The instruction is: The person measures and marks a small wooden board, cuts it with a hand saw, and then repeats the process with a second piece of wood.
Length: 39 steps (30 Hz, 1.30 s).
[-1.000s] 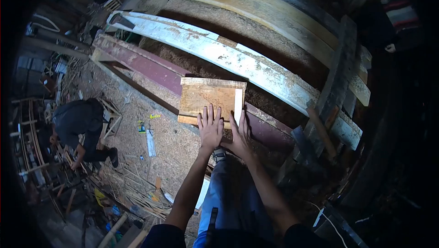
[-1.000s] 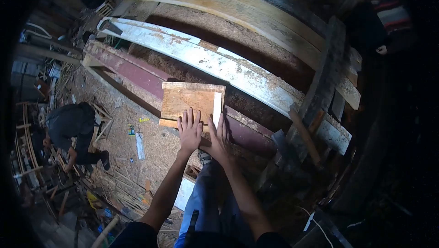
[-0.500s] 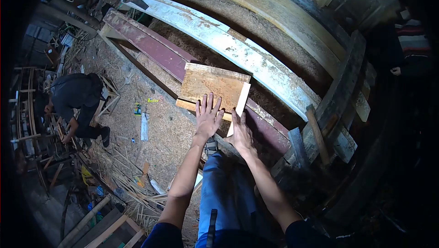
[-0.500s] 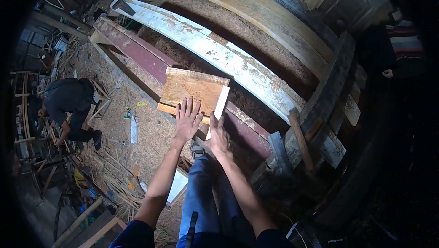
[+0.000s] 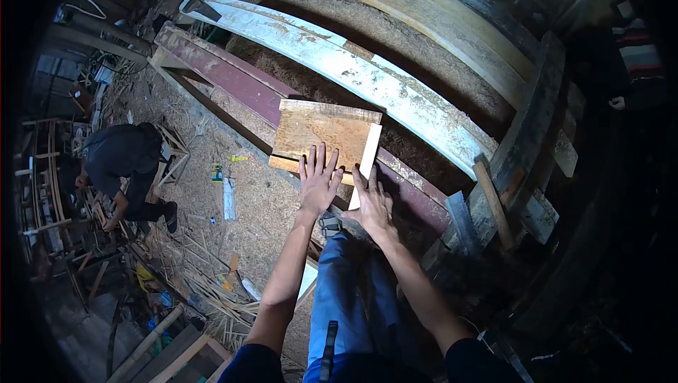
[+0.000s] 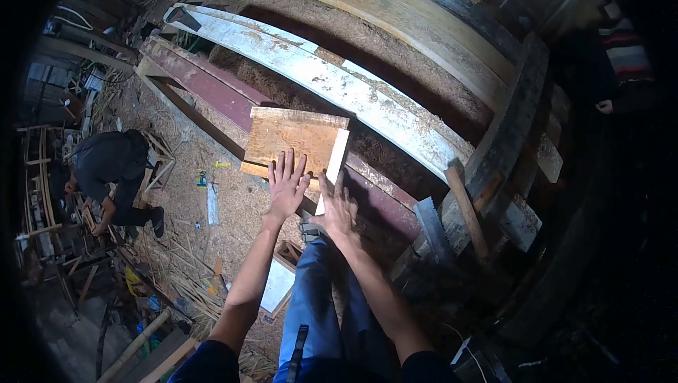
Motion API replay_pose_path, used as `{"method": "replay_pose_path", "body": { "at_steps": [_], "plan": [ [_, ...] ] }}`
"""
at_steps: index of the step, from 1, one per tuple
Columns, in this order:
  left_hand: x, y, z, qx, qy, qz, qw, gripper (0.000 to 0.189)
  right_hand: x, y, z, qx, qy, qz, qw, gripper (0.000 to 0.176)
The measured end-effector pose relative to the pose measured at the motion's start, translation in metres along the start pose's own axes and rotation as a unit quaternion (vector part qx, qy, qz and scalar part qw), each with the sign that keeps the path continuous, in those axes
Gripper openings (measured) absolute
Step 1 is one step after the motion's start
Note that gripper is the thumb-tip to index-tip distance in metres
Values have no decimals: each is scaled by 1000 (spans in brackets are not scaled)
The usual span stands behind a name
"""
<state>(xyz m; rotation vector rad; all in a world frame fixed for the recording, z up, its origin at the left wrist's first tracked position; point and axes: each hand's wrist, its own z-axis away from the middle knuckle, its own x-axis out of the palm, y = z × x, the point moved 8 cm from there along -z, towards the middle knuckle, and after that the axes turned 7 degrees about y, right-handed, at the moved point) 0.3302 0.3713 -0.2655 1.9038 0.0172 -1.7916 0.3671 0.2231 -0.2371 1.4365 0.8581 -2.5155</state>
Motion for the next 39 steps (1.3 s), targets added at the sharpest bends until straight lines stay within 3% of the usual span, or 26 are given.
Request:
{"method": "replay_pose_path", "body": {
  "at_steps": [14, 16, 18, 20, 23, 26, 27, 31, 34, 39],
  "plan": [
    [-2, 0, 0, 0, -2, 3, 1000, 63, -5, 5, 2, -33, 2, -28, 999, 133],
    [-2, 1, 0, -1, -2, 4, 1000, 63, -18, 3, 6, -44, 44, -84, 995, 129],
    [-3, -1, 0, -4, -2, 5, 1000, 63, -37, 5, 6, -50, 167, -192, 966, 108],
    [-2, 0, 0, 1, 3, 10, 1000, 63, -28, 18, 6, 15, 175, -224, 959, 96],
    [0, -2, 0, 6, 10, 8, 1000, 63, -13, 24, 0, 19, 221, -287, 932, 85],
    [-4, 0, 0, 6, 17, 23, 1000, 62, -9, 29, -4, 71, 212, -291, 930, 77],
    [-4, 0, 1, 6, 14, 23, 1000, 62, -11, 31, -4, 75, 238, -280, 927, 62],
    [-3, -1, 1, 6, 16, 23, 1000, 62, -19, 26, 1, 106, 263, -217, 934, 46],
    [-3, 0, 0, 10, 21, 15, 1000, 62, -16, 25, -7, 134, 251, -154, 946, 46],
    [-6, 0, -1, 1, 1, 29, 1000, 63, -26, 32, 12, 154, 280, -167, 933, 34]
  ]
}}
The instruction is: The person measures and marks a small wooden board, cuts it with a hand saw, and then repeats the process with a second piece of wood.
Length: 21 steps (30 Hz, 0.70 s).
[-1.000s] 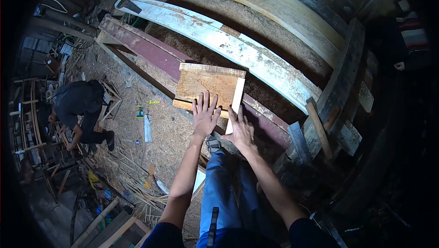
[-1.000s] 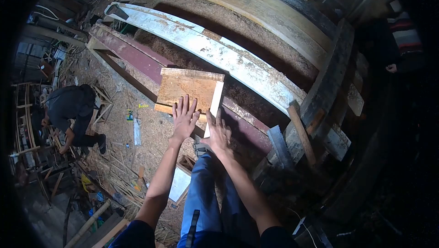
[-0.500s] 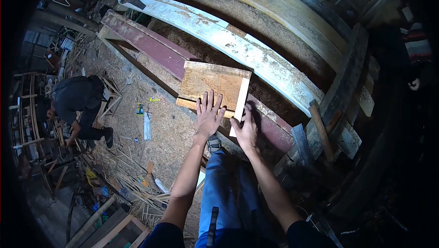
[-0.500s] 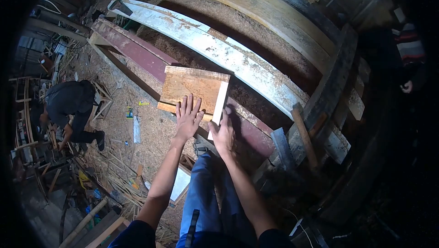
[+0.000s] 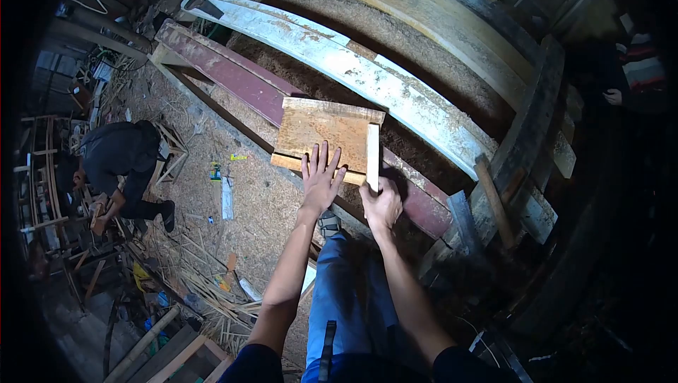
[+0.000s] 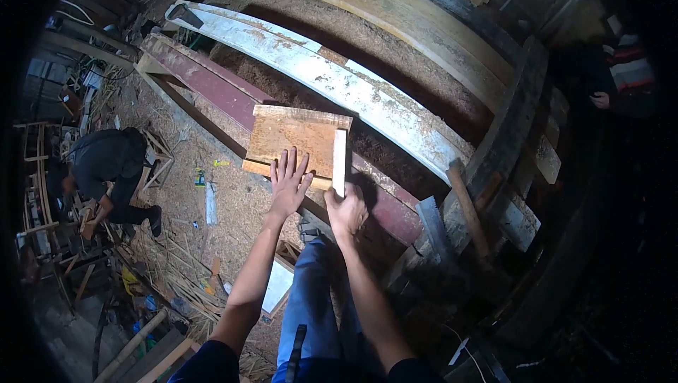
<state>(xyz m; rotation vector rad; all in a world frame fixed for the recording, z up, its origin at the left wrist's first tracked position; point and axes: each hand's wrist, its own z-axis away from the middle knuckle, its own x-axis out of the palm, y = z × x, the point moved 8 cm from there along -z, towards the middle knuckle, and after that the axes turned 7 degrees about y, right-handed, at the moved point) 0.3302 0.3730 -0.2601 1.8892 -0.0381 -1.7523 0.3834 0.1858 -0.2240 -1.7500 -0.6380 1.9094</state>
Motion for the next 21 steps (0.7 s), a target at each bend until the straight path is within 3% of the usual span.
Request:
{"method": "replay_pose_path", "body": {
  "at_steps": [3, 5, 8, 12, 15, 16, 21],
  "plan": [
    [-11, 5, 1, -16, 21, 67, 997, 64, -32, 6, 9, -52, 57, -47, 996, 33],
    [-35, 23, 4, -8, 78, 74, 994, 68, -62, 9, 11, -61, 31, -69, 995, 30],
    [-76, 78, 29, 68, 149, 93, 982, 75, -99, 10, 20, -174, 21, -74, 982, 38],
    [-82, 163, 72, 169, 3, 38, 985, 56, -138, 8, 37, -278, -35, -54, 958, 40],
    [-79, 181, 96, 145, -3, 68, 987, 44, -160, 15, 45, -319, -30, -47, 946, 40],
    [-87, 191, 103, 147, 47, 77, 985, 35, -163, 18, 48, -325, -29, -48, 944, 40],
    [-93, 202, 139, 112, 86, 69, 988, 21, -177, 21, 69, -349, -41, -74, 933, 28]
  ]
}}
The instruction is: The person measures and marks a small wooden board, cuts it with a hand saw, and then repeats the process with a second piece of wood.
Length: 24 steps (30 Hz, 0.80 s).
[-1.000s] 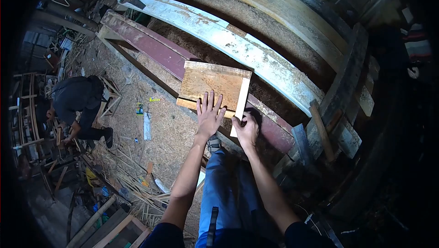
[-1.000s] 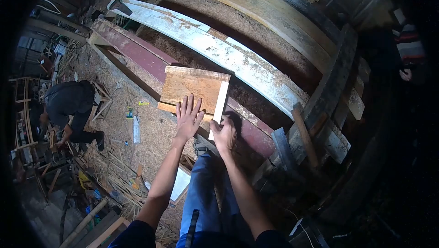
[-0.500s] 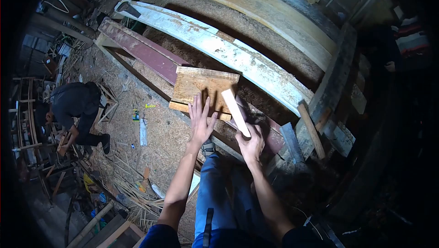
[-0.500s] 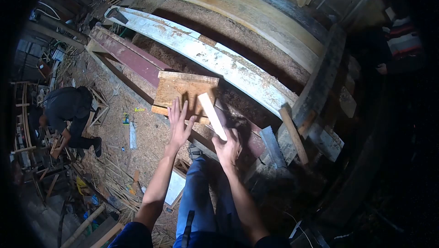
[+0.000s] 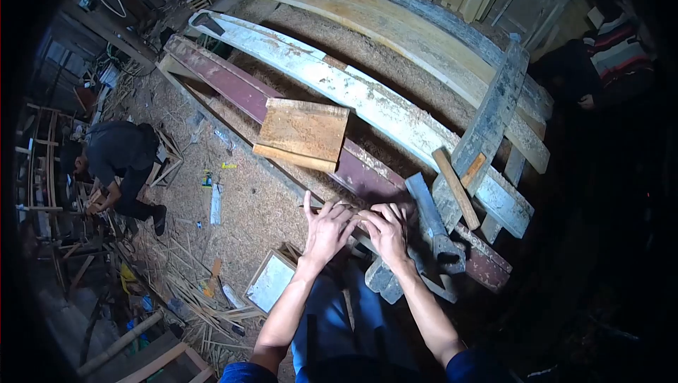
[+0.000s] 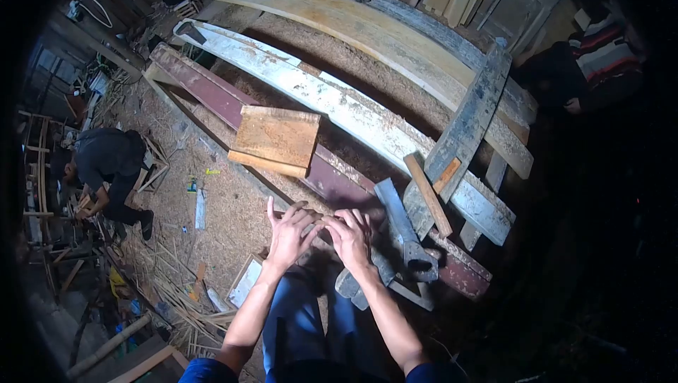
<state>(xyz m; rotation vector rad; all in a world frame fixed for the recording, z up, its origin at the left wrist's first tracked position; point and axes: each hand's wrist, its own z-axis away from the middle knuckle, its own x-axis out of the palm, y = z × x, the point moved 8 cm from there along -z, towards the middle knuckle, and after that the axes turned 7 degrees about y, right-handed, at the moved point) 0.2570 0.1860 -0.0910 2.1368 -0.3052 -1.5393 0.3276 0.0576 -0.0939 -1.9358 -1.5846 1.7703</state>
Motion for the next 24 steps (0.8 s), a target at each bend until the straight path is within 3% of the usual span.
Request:
{"method": "replay_pose_path", "body": {
  "at_steps": [4, 6, 9, 12, 16, 19, 22, 24],
  "plan": [
    [16, -1, 35, -49, -41, -25, 998, 22, -5, -7, 23, -22, 4, -15, 1000, 23],
    [13, 5, 53, -60, 13, 8, 998, 22, -7, -7, 39, -19, -38, -9, 999, 26],
    [20, 17, 86, -99, 30, 34, 994, 20, -37, -2, 57, 16, -44, 35, 998, 45],
    [29, 31, 114, -130, 63, 50, 988, 17, -66, 38, 87, 29, 7, 83, 996, 48],
    [33, 65, 162, -186, 106, 28, 976, 18, -109, 76, 126, 86, 0, 200, 976, 59],
    [26, 98, 181, -196, 221, -5, 955, 17, -114, 109, 151, 122, -58, 241, 961, 70],
    [44, 120, 182, -225, 248, -5, 942, 19, -114, 111, 157, 54, -59, 249, 965, 66],
    [70, 131, 175, -224, 252, -14, 941, 19, -110, 120, 162, 56, -65, 234, 968, 65]
  ]
}}
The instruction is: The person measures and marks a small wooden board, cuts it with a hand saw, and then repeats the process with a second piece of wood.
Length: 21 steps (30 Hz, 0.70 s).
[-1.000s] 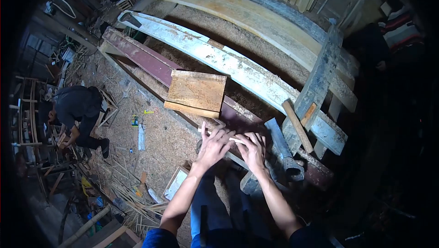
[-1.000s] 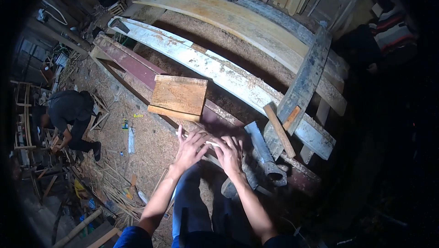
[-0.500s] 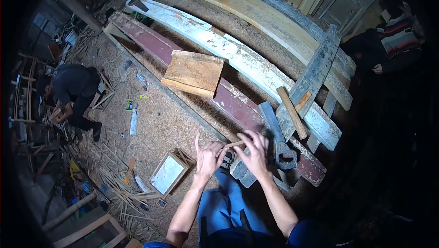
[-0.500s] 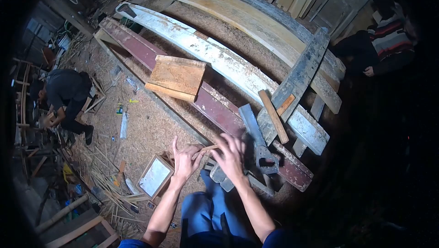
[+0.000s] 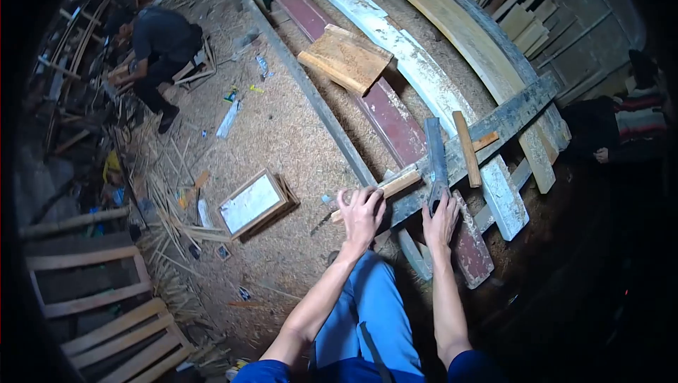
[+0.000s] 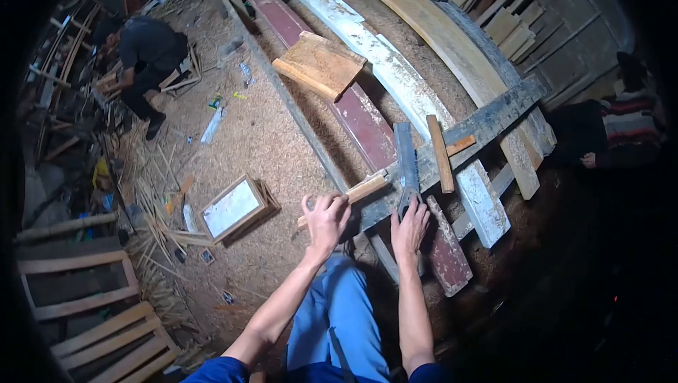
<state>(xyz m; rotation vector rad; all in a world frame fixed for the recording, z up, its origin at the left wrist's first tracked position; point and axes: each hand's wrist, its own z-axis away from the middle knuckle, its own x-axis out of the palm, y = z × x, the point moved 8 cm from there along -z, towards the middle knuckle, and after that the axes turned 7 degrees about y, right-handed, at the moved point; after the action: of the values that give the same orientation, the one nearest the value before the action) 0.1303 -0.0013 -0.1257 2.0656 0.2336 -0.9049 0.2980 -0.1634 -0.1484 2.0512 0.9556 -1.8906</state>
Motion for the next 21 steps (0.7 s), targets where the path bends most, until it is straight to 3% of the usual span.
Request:
{"method": "replay_pose_path", "body": {
  "at_steps": [1, 5, 6, 12, 14, 15, 20, 21],
  "plan": [
    [12, 5, 3, -4, 3, -13, 1000, 18, -3, 1, 1, 37, -33, -39, 998, 68],
    [51, 6, 12, -30, 9, -29, 999, 18, 14, 21, 19, -24, -76, -53, 995, 93],
    [55, 4, 14, -36, 15, -30, 999, 18, 14, 21, 21, -49, -82, -65, 993, 92],
    [55, 8, 18, 36, 15, 32, 999, 21, 10, 23, 3, -65, -51, -132, 988, 72],
    [66, 6, 21, 9, -21, 33, 999, 21, 3, 41, 2, 24, -34, -311, 949, 58],
    [72, 12, 21, 12, -29, 38, 999, 21, 6, 55, -1, 67, -69, -330, 939, 51],
    [98, 58, -13, 80, -8, -20, 997, 23, -21, 74, -16, 34, -52, -381, 923, 50],
    [107, 55, -12, 60, -5, -11, 998, 23, -28, 72, -19, 32, -63, -386, 920, 49]
  ]
}}
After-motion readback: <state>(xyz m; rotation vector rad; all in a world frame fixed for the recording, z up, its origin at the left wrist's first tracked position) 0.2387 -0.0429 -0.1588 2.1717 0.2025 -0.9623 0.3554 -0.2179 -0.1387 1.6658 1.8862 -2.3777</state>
